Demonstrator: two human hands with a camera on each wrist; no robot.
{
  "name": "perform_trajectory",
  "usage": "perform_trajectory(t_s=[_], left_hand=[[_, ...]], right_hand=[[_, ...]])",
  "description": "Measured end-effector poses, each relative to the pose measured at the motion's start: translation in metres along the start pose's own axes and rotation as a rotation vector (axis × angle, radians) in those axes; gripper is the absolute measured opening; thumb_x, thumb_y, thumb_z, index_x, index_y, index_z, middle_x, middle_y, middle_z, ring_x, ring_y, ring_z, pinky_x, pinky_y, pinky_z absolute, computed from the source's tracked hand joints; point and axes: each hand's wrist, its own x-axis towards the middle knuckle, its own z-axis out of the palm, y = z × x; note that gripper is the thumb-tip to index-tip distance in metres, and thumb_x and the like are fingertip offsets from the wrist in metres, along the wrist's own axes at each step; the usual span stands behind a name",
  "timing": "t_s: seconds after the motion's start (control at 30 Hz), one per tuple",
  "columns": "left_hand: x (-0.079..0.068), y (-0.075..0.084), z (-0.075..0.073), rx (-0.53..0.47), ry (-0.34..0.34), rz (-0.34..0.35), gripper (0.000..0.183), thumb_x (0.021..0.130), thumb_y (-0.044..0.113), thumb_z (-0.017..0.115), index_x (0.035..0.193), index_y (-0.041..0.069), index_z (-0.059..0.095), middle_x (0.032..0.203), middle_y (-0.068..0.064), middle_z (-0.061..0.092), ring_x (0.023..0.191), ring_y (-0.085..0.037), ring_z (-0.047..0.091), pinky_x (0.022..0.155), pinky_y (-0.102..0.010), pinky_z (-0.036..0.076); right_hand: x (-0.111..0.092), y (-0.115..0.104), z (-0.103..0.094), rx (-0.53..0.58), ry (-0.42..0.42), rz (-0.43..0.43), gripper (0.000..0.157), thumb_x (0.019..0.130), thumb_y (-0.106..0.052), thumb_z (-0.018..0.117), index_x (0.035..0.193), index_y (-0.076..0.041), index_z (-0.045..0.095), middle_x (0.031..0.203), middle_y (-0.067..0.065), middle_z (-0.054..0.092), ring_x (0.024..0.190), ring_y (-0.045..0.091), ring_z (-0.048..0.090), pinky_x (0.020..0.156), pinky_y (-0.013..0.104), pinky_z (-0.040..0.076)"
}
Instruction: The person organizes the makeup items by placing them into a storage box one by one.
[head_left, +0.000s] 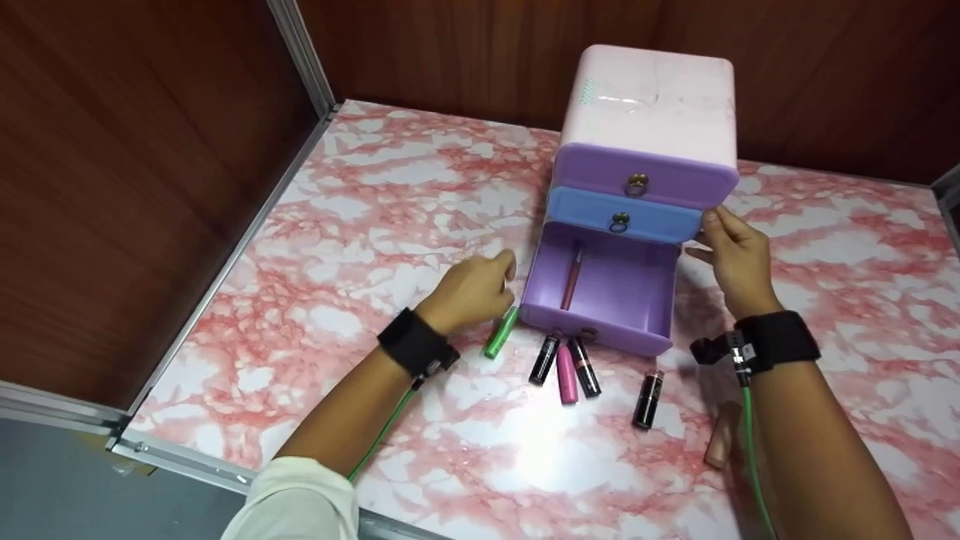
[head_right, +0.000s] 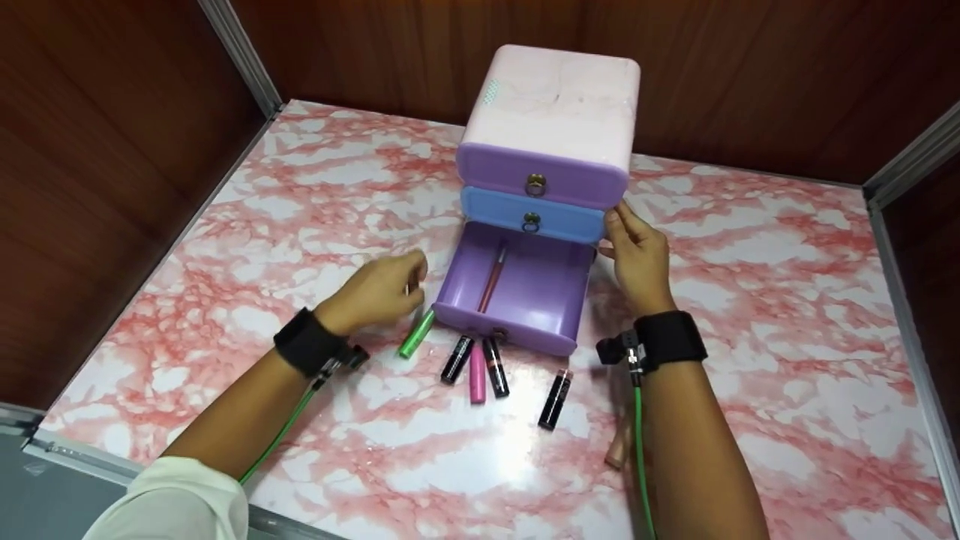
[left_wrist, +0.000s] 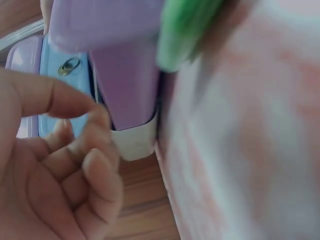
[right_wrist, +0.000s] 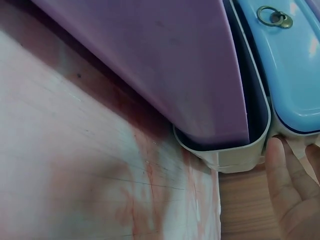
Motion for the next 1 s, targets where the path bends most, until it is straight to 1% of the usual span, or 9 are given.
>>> perform_trajectory(t_s=[0.1,0.2,0.3,0.4,0.53,0.67,0.83,0.9,1.0], left_hand=[[-0.008,0.003,0.006,0.040,-0.087,-0.013,0.023,0.081,0.020,0.064,0.099,0.013,0.052,0.068,0.000,0.054,0.061,-0.018,0.053,0.053,-0.033,0.044],[-0.010,0.006,0.013,0.098,-0.153,-0.037,0.030,0.080,0.028,0.067,0.099,0.013,0.050,0.069,0.000,0.056,0.061,-0.020,0.055,0.053,-0.035,0.045],[-0.010,0.007,0.019,0.136,-0.184,-0.076,0.035,0.079,0.030,0.070,0.100,0.013,0.048,0.071,-0.001,0.057,0.061,-0.020,0.057,0.053,-0.036,0.046],[-0.011,0.006,0.021,0.135,-0.193,-0.100,0.038,0.079,0.030,0.072,0.102,0.013,0.047,0.073,-0.002,0.058,0.062,-0.021,0.057,0.054,-0.036,0.047],[-0.014,0.003,0.015,0.089,-0.186,-0.115,0.042,0.079,0.030,0.072,0.109,0.011,0.049,0.075,-0.002,0.058,0.064,-0.021,0.058,0.057,-0.036,0.048],[-0.016,-0.002,-0.002,0.031,-0.160,-0.131,0.041,0.082,0.030,0.070,0.115,0.011,0.056,0.075,0.002,0.059,0.066,-0.017,0.057,0.061,-0.033,0.048],[-0.012,-0.001,-0.027,-0.057,-0.074,-0.121,0.036,0.085,0.028,0.065,0.116,0.012,0.066,0.065,0.005,0.060,0.058,-0.014,0.054,0.054,-0.030,0.044],[-0.008,0.003,-0.036,-0.102,-0.031,-0.105,0.036,0.086,0.027,0.064,0.118,0.012,0.066,0.063,0.006,0.061,0.053,-0.013,0.053,0.050,-0.030,0.043],[0.002,0.015,-0.042,-0.177,0.018,-0.074,0.037,0.088,0.027,0.065,0.122,0.013,0.065,0.069,0.008,0.063,0.053,-0.012,0.055,0.049,-0.029,0.045]], right_hand=[[0.000,-0.003,-0.003,0.006,0.006,0.001,0.047,0.093,-0.026,0.065,0.136,-0.011,0.056,0.125,0.012,0.064,0.097,0.019,0.067,0.079,0.030,0.055],[0.001,-0.004,-0.004,0.014,-0.002,0.005,0.047,0.093,-0.027,0.065,0.137,-0.013,0.056,0.128,0.013,0.062,0.098,0.020,0.067,0.080,0.031,0.055],[0.001,-0.002,-0.003,0.003,-0.014,0.009,0.047,0.093,-0.028,0.064,0.137,-0.014,0.055,0.129,0.013,0.061,0.097,0.020,0.067,0.081,0.031,0.054],[0.001,0.001,-0.003,-0.011,-0.021,0.011,0.048,0.093,-0.029,0.064,0.138,-0.014,0.054,0.131,0.014,0.059,0.097,0.018,0.067,0.080,0.031,0.055],[0.001,0.001,-0.003,-0.013,-0.029,0.016,0.048,0.094,-0.029,0.063,0.138,-0.013,0.054,0.133,0.015,0.057,0.097,0.017,0.068,0.081,0.031,0.054],[0.001,0.000,-0.002,0.007,-0.033,0.015,0.048,0.093,-0.028,0.063,0.138,-0.013,0.055,0.132,0.015,0.058,0.097,0.018,0.067,0.081,0.031,0.054],[0.001,-0.001,-0.001,0.015,-0.039,0.000,0.047,0.094,-0.027,0.063,0.138,-0.012,0.055,0.130,0.013,0.060,0.098,0.019,0.067,0.080,0.030,0.055],[0.000,0.000,-0.001,0.016,-0.036,-0.001,0.047,0.094,-0.027,0.063,0.137,-0.012,0.055,0.128,0.013,0.061,0.097,0.019,0.067,0.080,0.030,0.055],[-0.001,0.001,-0.002,0.016,-0.028,0.002,0.047,0.094,-0.027,0.063,0.138,-0.012,0.055,0.127,0.013,0.062,0.096,0.019,0.068,0.080,0.030,0.055]])
